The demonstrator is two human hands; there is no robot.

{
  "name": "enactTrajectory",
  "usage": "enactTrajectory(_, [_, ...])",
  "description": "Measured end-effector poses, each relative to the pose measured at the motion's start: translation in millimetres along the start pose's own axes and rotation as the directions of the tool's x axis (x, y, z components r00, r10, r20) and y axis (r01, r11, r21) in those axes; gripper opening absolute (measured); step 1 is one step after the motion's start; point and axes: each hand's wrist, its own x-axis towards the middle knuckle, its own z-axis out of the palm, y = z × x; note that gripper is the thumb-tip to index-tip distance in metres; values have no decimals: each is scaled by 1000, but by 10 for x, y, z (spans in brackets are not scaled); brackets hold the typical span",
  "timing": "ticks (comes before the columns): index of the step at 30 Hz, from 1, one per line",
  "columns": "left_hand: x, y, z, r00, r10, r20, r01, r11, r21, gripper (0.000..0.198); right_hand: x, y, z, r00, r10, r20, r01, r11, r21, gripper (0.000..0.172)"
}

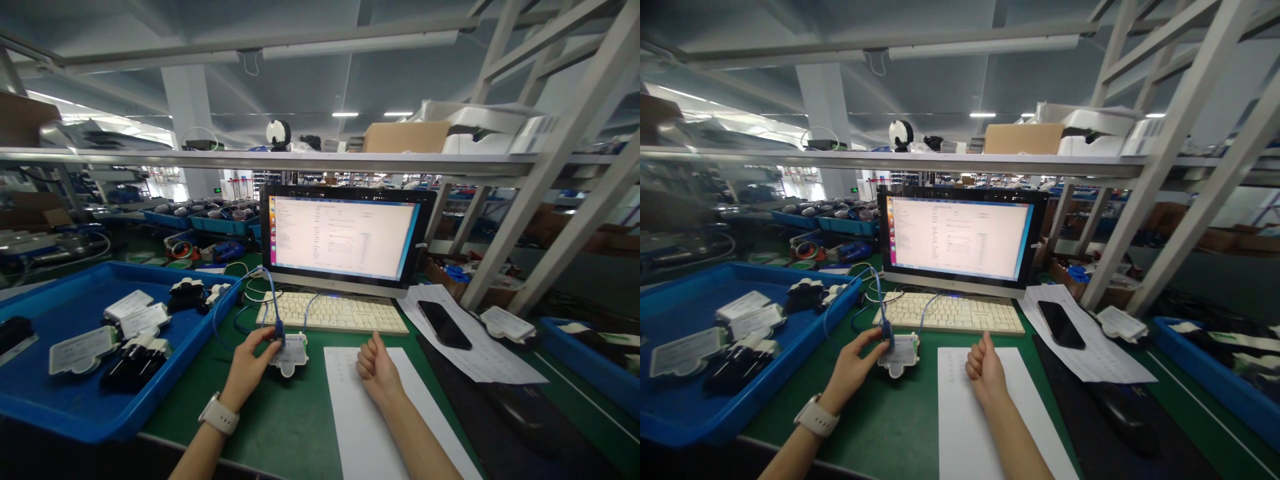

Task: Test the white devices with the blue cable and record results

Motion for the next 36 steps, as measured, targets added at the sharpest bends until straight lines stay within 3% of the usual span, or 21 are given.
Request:
enactTrajectory(6, [1,-93,72,999,12,-35,-14,997,-71,33,-275,-466,-86,979,-190,79,200,969,-147,57])
enactTrajectory(9, [-14,-113,93,999,12,-53,-17,995,-100,33,-384,-803,-358,921,-385,55,373,834,-407,53])
enactTrajectory(11, [-23,-116,107,998,16,-65,-24,992,-121,33,-439,-1041,-651,813,-579,62,454,562,-691,48])
enactTrajectory(13, [-30,-118,120,997,24,-78,-34,990,-139,32,-483,-1263,-1010,658,-720,218,376,63,-925,42])
enactTrajectory(15, [-34,-121,132,996,31,-89,-45,987,-153,31,-511,-1433,-1392,585,-690,425,218,-372,-902,43])
enactTrajectory(16, [-36,-123,137,995,35,-92,-49,986,-158,31,-515,-1490,-1577,571,-651,500,164,-507,-846,47])
enactTrajectory(18, [-40,-129,148,994,43,-99,-59,985,-163,30,-501,-1545,-1901,557,-593,581,104,-645,-757,54])
enactTrajectory(20, [-46,-140,158,993,53,-107,-70,984,-165,30,-462,-1539,-2139,563,-570,598,78,-684,-725,55])
enactTrajectory(23, [-56,-172,170,991,71,-112,-90,982,-165,29,-386,-1492,-2318,582,-568,581,59,-684,-727,51])
enactTrajectory(29, [-67,-279,180,989,89,-120,-106,983,-150,28,-344,-1472,-2353,655,-542,526,61,-656,-752,45])
enactTrajectory(36, [-76,-314,189,987,102,-126,-119,984,-133,28,-359,-1471,-2350,668,-572,476,39,-613,-789,44])
